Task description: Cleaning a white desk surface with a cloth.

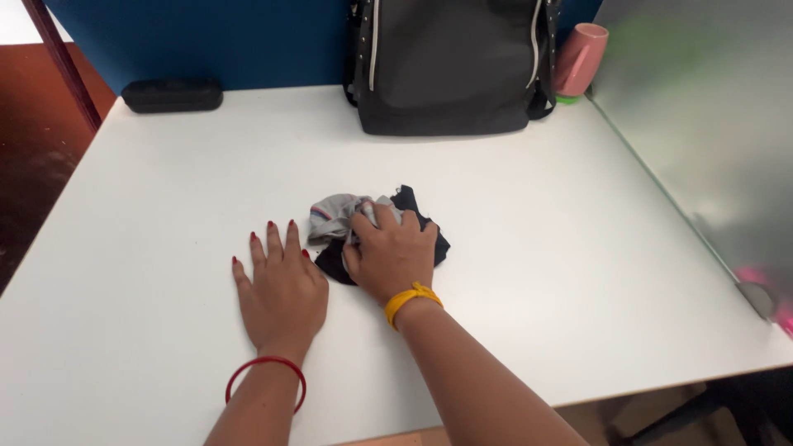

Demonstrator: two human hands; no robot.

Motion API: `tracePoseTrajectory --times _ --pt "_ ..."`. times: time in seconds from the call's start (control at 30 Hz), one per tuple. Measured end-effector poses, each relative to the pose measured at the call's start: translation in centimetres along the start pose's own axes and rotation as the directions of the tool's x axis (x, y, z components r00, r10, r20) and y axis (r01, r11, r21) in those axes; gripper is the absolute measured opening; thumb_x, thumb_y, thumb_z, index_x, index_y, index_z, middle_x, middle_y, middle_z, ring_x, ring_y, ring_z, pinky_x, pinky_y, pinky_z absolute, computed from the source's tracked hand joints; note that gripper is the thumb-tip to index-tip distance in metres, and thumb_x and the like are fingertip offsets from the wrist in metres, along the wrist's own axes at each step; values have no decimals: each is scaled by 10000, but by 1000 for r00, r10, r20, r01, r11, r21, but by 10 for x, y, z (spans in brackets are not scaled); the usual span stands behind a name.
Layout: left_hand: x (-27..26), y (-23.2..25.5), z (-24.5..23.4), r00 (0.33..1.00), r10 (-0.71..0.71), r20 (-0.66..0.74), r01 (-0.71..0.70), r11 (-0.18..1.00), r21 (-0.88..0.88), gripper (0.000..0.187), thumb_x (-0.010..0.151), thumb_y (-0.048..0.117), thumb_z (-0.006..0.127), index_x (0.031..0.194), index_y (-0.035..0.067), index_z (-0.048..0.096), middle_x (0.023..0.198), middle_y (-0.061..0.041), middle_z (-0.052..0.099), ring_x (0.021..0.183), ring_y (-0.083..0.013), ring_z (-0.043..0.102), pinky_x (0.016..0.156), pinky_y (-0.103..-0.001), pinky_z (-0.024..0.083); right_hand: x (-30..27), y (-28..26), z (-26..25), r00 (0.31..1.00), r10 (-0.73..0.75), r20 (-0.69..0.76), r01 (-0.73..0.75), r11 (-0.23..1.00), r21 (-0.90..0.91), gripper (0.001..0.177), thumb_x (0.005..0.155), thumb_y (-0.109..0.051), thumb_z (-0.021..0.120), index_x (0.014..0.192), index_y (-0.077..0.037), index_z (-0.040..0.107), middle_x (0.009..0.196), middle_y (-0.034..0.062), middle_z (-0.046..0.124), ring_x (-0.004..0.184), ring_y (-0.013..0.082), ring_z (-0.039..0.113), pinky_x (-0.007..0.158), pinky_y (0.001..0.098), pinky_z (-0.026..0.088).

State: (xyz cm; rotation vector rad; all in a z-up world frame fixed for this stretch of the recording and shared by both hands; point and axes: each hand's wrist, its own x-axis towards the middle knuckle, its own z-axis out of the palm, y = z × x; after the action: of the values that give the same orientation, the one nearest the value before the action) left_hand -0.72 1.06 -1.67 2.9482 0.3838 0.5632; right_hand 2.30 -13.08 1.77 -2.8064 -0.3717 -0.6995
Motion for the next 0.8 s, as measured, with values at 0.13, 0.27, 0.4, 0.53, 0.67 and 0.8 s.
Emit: tracePoseTrajectory --times 0.13,0.27,0.4,0.53,0.67,0.8 --pt "4 0 4 1000 8 -12 -8 1000 -1 529 982 270 411 1502 195 470 1588 -81 416 1478 -293 335 1188 -545 215 2 4 -11 996 13 91 -15 1000 20 344 828 -405 718 1126 -233 728 1182 42 688 953 285 628 789 493 455" --pt "-1 0 2 999 -21 26 21 1000 7 514 1007 284 398 1512 207 463 1597 -68 409 1496 -283 322 1209 -535 208 -1 2 -20 984 -18 179 9 999 52 347 811 -401 720 1114 -232 733 1206 44 686 949 291 636 746 460 481" --pt "2 -3 7 998 -28 57 24 997 74 566 974 302 435 1535 226 421 1614 -56 376 1499 -271 309 1204 -533 210 -6 0 -26 975 -26 223 5 996 94 379 789 -390 718 1136 -241 737 1164 39 703 925 292 656 720 430 505" --pt "0 -7 2 998 8 69 -18 990 140 669 897 338 493 1544 215 378 1605 -62 359 1483 -278 308 1178 -528 217 -5 2 -42 922 97 374 -224 923 314 407 766 -441 711 1107 -224 762 1086 44 756 923 279 705 792 390 545" --pt "2 -13 14 994 104 -28 -99 985 143 832 771 438 578 1545 191 396 1586 -93 395 1463 -316 335 1158 -548 240 8 29 -25 896 163 413 -394 721 570 490 721 -468 761 1056 -112 806 1025 101 788 909 262 763 873 348 588" --pt "0 -6 4 1000 25 -6 -25 999 46 526 1025 348 437 1525 189 478 1598 -83 435 1486 -302 357 1203 -554 242 7 73 -46 862 278 425 -495 647 580 546 730 -425 763 1148 -73 770 1047 124 763 878 252 767 849 359 616"
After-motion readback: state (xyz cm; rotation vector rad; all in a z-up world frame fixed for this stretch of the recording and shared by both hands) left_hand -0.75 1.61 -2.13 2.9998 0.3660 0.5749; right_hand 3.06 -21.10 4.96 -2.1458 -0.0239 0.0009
